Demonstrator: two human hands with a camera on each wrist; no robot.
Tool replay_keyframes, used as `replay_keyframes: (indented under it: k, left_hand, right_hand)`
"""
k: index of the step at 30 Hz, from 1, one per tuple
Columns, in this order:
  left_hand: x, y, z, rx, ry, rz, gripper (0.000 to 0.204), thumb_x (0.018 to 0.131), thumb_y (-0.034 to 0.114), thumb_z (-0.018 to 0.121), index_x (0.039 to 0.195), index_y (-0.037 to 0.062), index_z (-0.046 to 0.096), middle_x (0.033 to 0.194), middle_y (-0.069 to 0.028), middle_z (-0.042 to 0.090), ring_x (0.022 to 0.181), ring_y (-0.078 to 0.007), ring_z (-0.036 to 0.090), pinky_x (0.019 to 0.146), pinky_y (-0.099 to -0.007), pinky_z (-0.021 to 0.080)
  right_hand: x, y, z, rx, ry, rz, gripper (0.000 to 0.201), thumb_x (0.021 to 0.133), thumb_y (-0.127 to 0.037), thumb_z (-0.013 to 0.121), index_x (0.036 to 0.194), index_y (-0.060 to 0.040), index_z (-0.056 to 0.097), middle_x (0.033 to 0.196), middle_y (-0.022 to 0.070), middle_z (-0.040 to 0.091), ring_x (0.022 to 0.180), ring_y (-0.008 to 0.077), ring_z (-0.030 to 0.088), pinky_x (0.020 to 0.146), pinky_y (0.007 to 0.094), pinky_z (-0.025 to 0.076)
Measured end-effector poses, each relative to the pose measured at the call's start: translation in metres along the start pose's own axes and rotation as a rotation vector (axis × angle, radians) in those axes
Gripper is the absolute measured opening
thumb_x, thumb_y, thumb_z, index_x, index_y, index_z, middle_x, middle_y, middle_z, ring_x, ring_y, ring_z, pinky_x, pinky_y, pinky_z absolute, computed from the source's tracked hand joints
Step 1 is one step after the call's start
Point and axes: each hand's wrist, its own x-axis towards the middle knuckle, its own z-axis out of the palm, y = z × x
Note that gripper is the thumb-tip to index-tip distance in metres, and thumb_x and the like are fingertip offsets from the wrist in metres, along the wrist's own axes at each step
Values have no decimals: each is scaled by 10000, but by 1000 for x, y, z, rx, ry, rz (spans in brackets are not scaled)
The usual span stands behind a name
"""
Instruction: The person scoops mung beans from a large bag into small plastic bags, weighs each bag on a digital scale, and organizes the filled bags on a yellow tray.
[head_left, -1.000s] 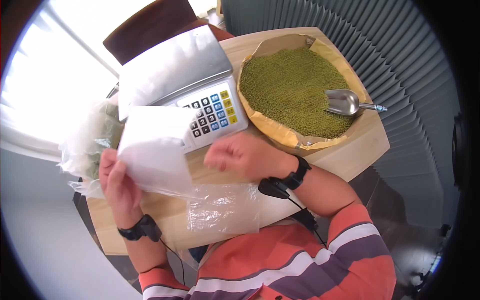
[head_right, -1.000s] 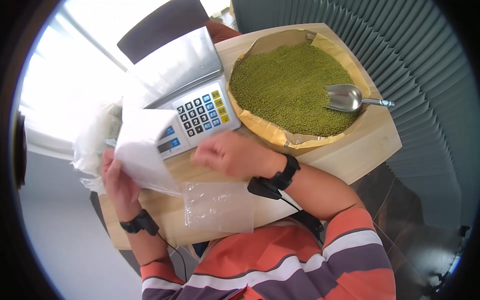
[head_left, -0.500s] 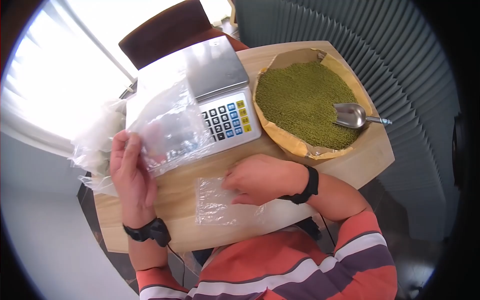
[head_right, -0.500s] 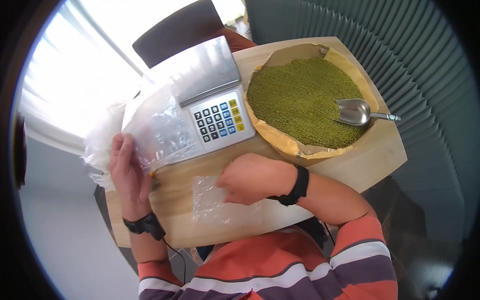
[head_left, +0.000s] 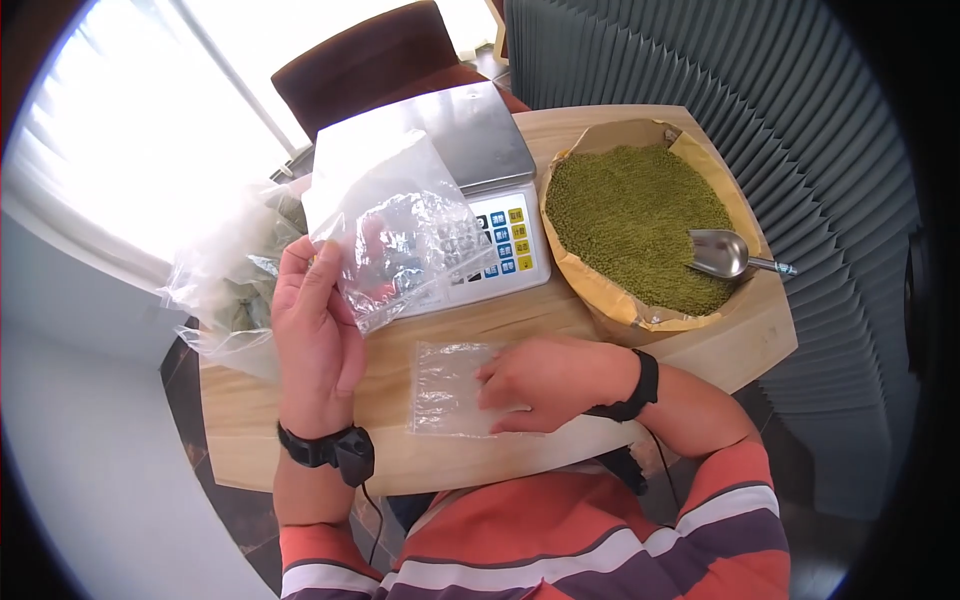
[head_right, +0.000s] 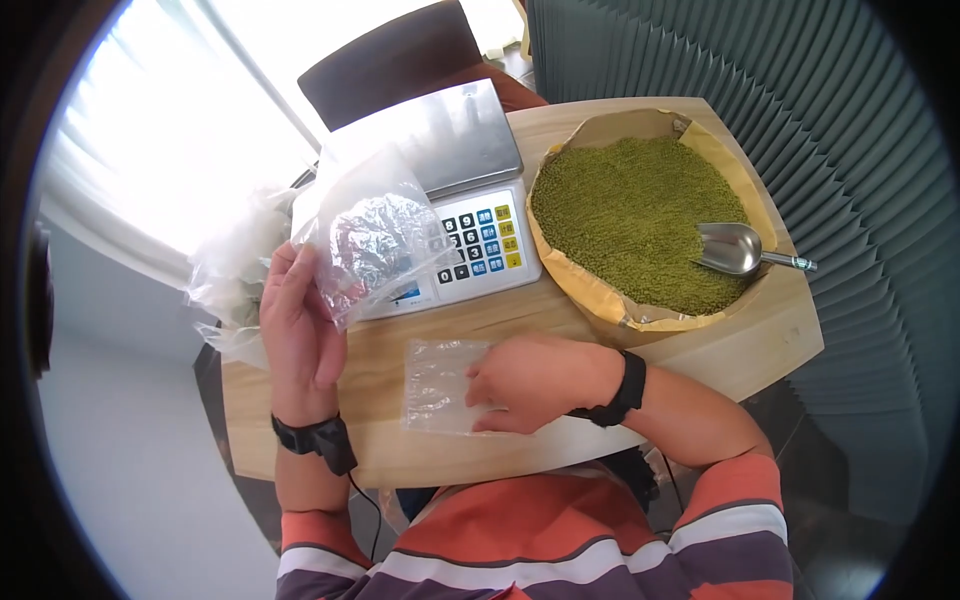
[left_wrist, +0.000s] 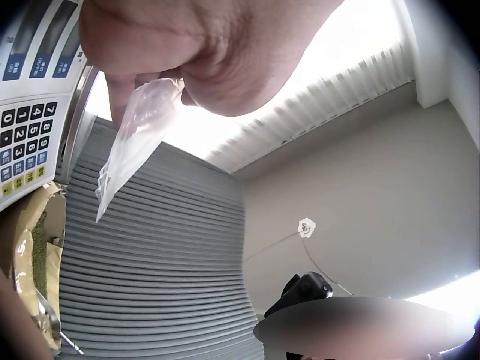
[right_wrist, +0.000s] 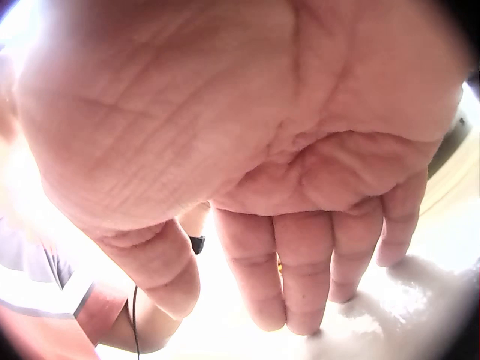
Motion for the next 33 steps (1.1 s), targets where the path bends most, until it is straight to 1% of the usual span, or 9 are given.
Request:
replay_keyframes:
  k: [7,9,19,22,24,25,28,29,33]
  left_hand:
    - [-10,-6,22,-59,-53,-24,191,1136,99,621,1291,26,538,1250,-154,729,1129,-209,750,861,-391,697]
    - [-13,-8,36,-94,-93,-31,213,1141,102,613,1315,25,519,1283,-163,719,1166,-232,749,890,-397,691]
    - [-5,-37,82,-93,-154,-96,236,1146,138,606,1355,43,554,1416,-176,696,1277,-221,689,1043,-409,601]
    - [3,-38,105,-39,-32,5,348,1117,75,630,1441,36,512,1523,-213,632,1430,-273,608,1153,-442,533]
    - [12,-47,115,476,-42,643,490,1076,13,659,1522,24,455,1576,-234,587,1518,-309,537,1217,-473,481]
    - [12,-48,114,522,-190,692,568,991,-23,752,1505,23,515,1661,-243,513,1531,-317,522,1222,-455,463]
    - [-4,-39,138,949,-610,618,410,896,25,870,1282,50,732,1490,-181,696,1376,-324,660,1149,-418,507]
    - [-2,-47,147,995,-626,712,298,885,55,889,1164,59,787,1272,-130,796,1165,-334,744,1020,-399,566]
    - [-3,-54,166,962,-650,571,144,952,84,851,1079,31,808,1022,-96,809,876,-259,759,807,-362,595]
  right_hand:
    - [-10,-11,-14,430,657,67,242,1052,-233,775,1167,-20,770,1089,129,803,1008,257,792,857,385,619]
    - [-10,-12,-19,1036,906,90,212,1082,-175,758,1203,0,759,1053,84,796,924,158,768,811,312,610]
    - [-43,-15,-40,1119,1148,20,194,1082,-177,770,1143,5,744,945,26,753,788,77,688,731,242,579]
    - [-59,-11,-44,1032,1232,-13,188,1081,-176,772,1133,2,748,931,19,744,783,75,680,714,239,568]
    - [-70,-9,-47,951,1328,-46,194,1078,-183,779,1127,2,748,929,16,741,777,68,673,704,234,558]
    - [-75,-8,-50,942,1345,-49,194,1078,-183,779,1127,2,748,929,16,741,777,68,673,704,234,558]
    - [-88,-5,-57,950,1368,4,193,1069,-187,792,1108,-1,756,918,12,739,773,64,670,702,231,551]
    - [-91,-2,-58,943,1362,1,192,1066,-189,796,1096,-3,762,907,11,739,769,61,667,701,230,550]
    - [-103,9,-55,894,1366,-7,183,1064,-188,796,1073,-7,775,898,19,757,796,66,684,730,241,565]
